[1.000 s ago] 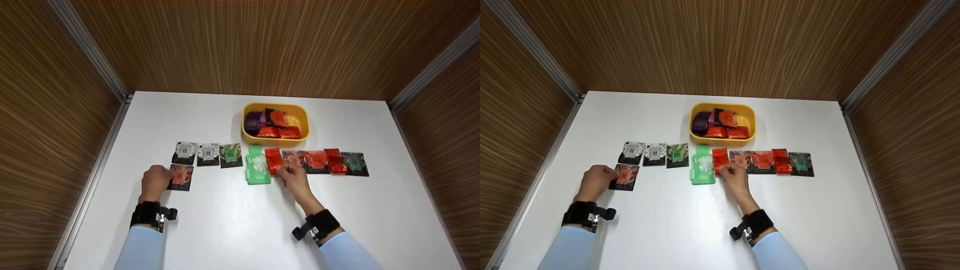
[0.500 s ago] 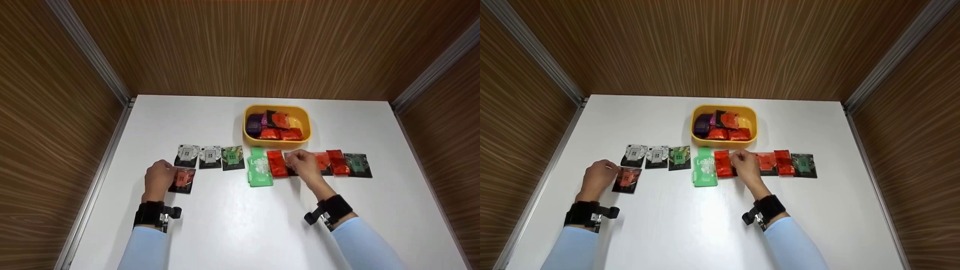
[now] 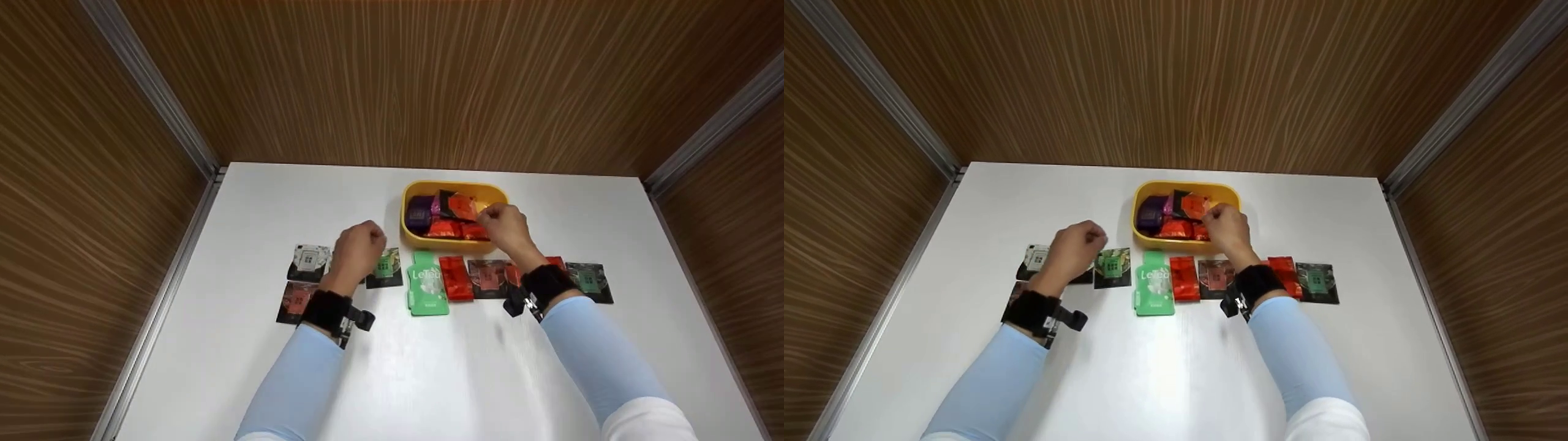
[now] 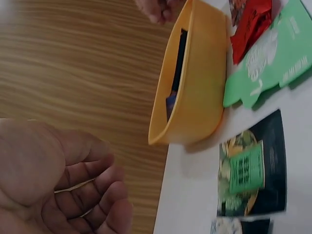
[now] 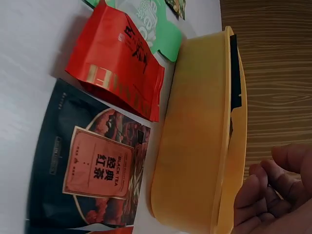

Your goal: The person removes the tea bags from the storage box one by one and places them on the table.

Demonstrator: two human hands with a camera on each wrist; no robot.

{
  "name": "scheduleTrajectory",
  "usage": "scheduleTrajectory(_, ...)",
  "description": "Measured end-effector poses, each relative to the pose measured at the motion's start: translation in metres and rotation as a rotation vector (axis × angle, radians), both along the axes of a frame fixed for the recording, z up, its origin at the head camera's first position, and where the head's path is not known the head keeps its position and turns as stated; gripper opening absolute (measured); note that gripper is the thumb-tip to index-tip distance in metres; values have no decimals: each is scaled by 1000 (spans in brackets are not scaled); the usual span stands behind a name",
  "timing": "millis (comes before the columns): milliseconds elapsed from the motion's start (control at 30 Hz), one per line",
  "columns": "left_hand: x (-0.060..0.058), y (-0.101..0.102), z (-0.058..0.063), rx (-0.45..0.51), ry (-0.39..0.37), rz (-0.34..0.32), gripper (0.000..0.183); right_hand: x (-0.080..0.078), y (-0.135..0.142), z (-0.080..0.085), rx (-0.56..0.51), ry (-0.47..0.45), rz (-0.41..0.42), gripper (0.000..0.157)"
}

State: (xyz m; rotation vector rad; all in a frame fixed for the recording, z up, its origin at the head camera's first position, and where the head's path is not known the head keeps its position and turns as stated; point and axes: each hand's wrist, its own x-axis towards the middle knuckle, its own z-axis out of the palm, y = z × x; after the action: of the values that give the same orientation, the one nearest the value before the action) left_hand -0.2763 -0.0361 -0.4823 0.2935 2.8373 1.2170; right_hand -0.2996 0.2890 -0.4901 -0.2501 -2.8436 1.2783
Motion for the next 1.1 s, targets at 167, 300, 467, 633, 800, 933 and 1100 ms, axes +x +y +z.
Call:
scheduleTrajectory(167, -7, 46, -4, -36, 39, -139, 15, -16, -10, -3, 111, -41, -38, 37)
scheduleTrajectory(300, -7, 74, -11, -115, 79, -225, 24, -22, -17, -9, 175, -112, -73, 56)
scheduleTrajectory(467, -1, 97, -21, -231, 118, -269, 36, -24, -24, -23, 195, -193, -113, 82)
scheduleTrajectory(633, 6, 108, -28, -304, 135, -258, 31, -24, -28, -33, 218, -215, -131, 94)
scheduleTrajectory(800, 7, 110, -32, -306, 135, -246, 27, -24, -24, -36, 129, -132, -165, 68)
scheduleTrajectory(933, 5, 108, -31, -284, 118, -242, 26, -25, -20, -33, -34, -70, -158, 46)
scheduleTrajectory(1100, 2, 107, -29, -224, 92, -241, 32, -19, -16, -27, -54, -18, -166, 36)
